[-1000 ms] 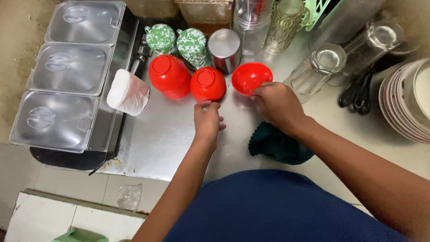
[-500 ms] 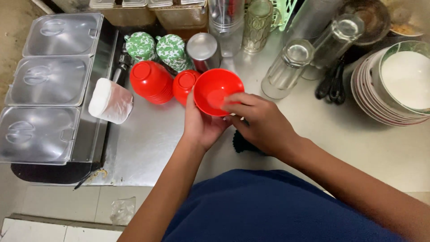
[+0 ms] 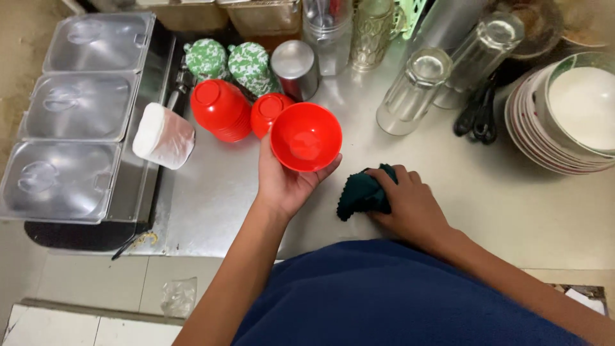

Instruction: The person is wiping and drying several small red bowls using a green cloth on a counter.

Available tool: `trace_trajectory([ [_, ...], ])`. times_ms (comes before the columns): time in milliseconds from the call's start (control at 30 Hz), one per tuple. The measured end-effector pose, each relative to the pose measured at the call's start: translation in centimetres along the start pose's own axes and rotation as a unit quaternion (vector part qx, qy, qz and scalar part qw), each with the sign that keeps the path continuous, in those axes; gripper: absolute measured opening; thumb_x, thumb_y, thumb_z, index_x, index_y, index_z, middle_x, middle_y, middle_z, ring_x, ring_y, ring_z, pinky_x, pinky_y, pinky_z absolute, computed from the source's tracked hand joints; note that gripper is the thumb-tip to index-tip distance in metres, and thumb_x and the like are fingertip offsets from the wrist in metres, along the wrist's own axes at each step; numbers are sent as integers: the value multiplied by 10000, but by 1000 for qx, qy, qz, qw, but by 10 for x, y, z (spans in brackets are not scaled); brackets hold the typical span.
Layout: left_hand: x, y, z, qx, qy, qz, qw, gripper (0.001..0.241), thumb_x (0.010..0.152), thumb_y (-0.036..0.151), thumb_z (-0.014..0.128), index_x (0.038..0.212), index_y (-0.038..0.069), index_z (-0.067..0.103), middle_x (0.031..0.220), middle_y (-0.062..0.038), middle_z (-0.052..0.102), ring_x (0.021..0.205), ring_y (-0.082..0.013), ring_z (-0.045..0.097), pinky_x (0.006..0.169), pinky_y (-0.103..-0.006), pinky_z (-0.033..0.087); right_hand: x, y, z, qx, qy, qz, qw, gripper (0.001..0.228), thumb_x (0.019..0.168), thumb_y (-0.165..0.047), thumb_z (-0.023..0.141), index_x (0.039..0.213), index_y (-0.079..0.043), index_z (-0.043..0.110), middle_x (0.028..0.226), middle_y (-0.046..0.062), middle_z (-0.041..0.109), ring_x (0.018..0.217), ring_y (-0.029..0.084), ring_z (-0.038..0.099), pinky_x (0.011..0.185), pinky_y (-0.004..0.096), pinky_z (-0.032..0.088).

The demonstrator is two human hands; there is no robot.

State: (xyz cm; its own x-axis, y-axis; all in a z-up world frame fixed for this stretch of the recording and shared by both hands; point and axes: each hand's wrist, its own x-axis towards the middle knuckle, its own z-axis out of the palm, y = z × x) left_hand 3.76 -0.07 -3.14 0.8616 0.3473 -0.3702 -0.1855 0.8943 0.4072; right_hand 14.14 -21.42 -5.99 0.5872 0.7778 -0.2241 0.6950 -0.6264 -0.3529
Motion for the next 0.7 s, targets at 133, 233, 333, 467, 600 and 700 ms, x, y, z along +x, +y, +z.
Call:
trace_trajectory([
  [133,8,-1,-10,1,-21,7,1000,576,997,515,399,1418,135,498,1441,-120,575,1258,-353,607,994,-606,545,28,18,-2,112,52,9,992,709,745,-358,857,1372,-207,563,1196,153,683,1109,341,677,967,445,548],
  [233,10,0,-5,29,-28,11,999,601,992,554,372,1414,144,497,1434,-121,571,1242,-364,614,969,-606,540,30,-18,-61,358,98,150,916,698,730,-312,818,1348,-136,548,1078,112,719,912,297,723,769,444,593],
  [333,11,-2,-1,51,9,2,999,621,996,584,344,1417,152,490,1425,-120,586,1246,-365,614,990,-602,544,29,-38,-95,418,242,-109,869,677,849,-317,753,1359,-69,384,1199,101,633,1040,186,686,850,343,580],
  [467,22,-9,-6,90,-37,-40,994,692,985,667,320,1397,154,532,1369,-119,620,1214,-334,632,956,-549,569,41,-55,-102,175,183,-217,943,588,747,-249,834,1217,-50,543,1183,183,639,1029,335,658,880,418,535],
  [600,20,-13,-2,145,-2,-51,988,727,940,736,320,1333,180,577,1255,-70,679,1115,-251,674,900,-454,581,41,-67,-96,-13,282,-307,909,462,704,-132,803,1144,-153,666,1204,188,637,1038,435,573,925,449,475],
  [700,26,-15,-7,188,23,-23,982,747,954,768,327,1289,165,615,1122,-71,706,941,-227,666,771,-391,558,39,-62,-79,91,246,-302,916,512,843,-97,713,1336,-25,598,1275,163,655,1167,399,600,1067,475,494],
])
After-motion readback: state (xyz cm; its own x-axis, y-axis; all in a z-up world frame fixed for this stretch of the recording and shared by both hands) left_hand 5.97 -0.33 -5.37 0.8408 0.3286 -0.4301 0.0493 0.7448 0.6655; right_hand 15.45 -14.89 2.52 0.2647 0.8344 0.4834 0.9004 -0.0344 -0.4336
